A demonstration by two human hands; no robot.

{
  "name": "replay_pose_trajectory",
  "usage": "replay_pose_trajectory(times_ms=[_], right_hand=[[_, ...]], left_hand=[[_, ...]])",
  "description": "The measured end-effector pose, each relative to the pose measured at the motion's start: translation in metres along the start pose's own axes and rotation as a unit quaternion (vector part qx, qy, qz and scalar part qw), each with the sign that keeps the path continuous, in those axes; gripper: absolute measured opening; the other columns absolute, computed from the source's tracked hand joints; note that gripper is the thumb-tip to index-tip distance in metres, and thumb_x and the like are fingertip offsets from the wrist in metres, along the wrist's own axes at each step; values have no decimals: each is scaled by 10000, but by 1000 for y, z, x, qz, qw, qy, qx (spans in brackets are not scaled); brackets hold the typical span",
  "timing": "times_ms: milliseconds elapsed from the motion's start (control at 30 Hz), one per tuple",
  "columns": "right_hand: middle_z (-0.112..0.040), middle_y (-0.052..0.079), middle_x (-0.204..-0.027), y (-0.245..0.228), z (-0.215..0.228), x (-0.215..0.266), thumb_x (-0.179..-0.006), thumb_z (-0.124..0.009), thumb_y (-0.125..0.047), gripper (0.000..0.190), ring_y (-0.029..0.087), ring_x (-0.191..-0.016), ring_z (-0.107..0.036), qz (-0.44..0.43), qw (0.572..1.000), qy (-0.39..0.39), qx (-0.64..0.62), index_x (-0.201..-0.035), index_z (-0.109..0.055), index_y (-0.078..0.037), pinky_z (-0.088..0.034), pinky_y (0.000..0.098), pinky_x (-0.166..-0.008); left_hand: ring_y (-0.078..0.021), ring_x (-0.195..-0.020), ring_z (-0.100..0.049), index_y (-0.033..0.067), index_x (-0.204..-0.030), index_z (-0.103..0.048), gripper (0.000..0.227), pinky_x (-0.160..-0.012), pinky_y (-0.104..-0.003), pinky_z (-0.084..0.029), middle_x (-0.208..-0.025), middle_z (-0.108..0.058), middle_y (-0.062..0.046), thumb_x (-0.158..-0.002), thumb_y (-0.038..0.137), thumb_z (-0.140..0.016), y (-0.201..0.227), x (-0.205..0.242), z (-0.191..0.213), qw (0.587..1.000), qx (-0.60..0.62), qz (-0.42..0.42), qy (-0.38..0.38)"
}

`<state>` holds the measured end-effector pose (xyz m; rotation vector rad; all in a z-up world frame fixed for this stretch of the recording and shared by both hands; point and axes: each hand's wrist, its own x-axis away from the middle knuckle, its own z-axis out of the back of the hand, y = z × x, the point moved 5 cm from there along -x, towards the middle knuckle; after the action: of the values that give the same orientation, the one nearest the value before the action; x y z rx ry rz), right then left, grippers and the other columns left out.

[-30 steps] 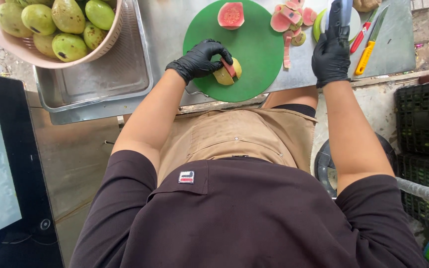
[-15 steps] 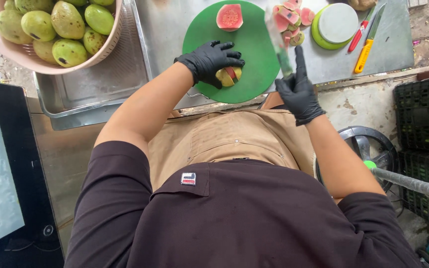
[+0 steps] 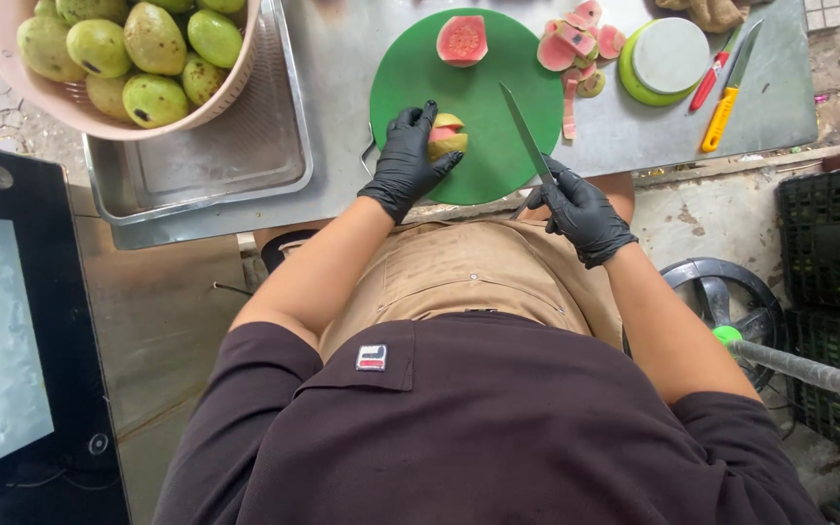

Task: Cutting and preparing guavas for takeout on a stainless steel table.

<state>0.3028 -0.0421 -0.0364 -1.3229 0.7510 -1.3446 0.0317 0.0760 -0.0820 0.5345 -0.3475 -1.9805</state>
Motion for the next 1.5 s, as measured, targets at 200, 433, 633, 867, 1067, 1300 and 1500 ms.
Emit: replay_pose_trajectory(times_ms=[200,433,633,867,1067,1300,1500], right_hand=[[-712,66,-860,-33,-22,0,-1048,-476,-137,677,86,-519,-576,-62,995,1,82,-1649,-208,-294,-539,276,-498],[-708,89,-801,-38,-52,-10,-1048,-486,-174,669,120,-505,-601,-89,988,-5,125,-1643,-253,-371,-563,315,-510],[-723,72,-789,-56,-51,-8,-1048,-463,-193,656,126,-493,-617,-103,984,-29,145,-1635,-232,-369,-571,331,-520],[-720,82,-869,-26,-37,-19,-1060,-481,-163,653,133,-589,-631,-45,990,-19,130,-1654,-254,-312,-582,311,-561],[-709,93,-878,-25,-33,-19,-1071,-474,-155,634,122,-621,-653,-45,992,-16,121,-1655,-261,-278,-571,309,-559],[-689,77,-1056,-20,-28,-17,-1085,-458,-125,616,93,-760,-670,3,999,12,33,-1663,-264,-212,-564,274,-542],[-715,92,-1080,-22,-20,-4,-1072,-444,-110,619,106,-732,-677,-10,999,25,43,-1656,-258,-196,-557,255,-528]], left_hand=[[-432,-1194,-544,-58,-1474,-424,1046,-1005,-442,-460,-1338,-523,-281,-619,230,-953,-12,14,37,991,130,13,2],[-310,-1047,-686,62,-1291,-679,605,-943,-385,-554,-1111,-708,-137,-727,121,-890,-12,12,22,983,175,46,-24],[-295,-1122,-693,90,-1473,-555,764,-1029,-361,-548,-1247,-693,-137,-765,87,-844,-20,21,7,965,260,28,-32],[-400,-1288,-511,65,-1523,-395,1099,-1108,-456,-401,-1452,-521,-208,-605,224,-977,-23,12,37,990,125,-43,-42],[-405,-1268,-528,82,-1513,-461,1043,-1106,-486,-382,-1421,-561,-172,-646,367,-965,-10,-11,41,981,113,-125,-92],[-406,-1175,-570,107,-1361,-618,847,-1036,-464,-454,-1234,-633,-192,-643,397,-963,-2,-52,2,982,103,-67,-146],[-386,-1073,-622,62,-1164,-632,873,-929,-437,-528,-1131,-634,-216,-455,399,-1016,2,-71,-3,969,60,11,-241]])
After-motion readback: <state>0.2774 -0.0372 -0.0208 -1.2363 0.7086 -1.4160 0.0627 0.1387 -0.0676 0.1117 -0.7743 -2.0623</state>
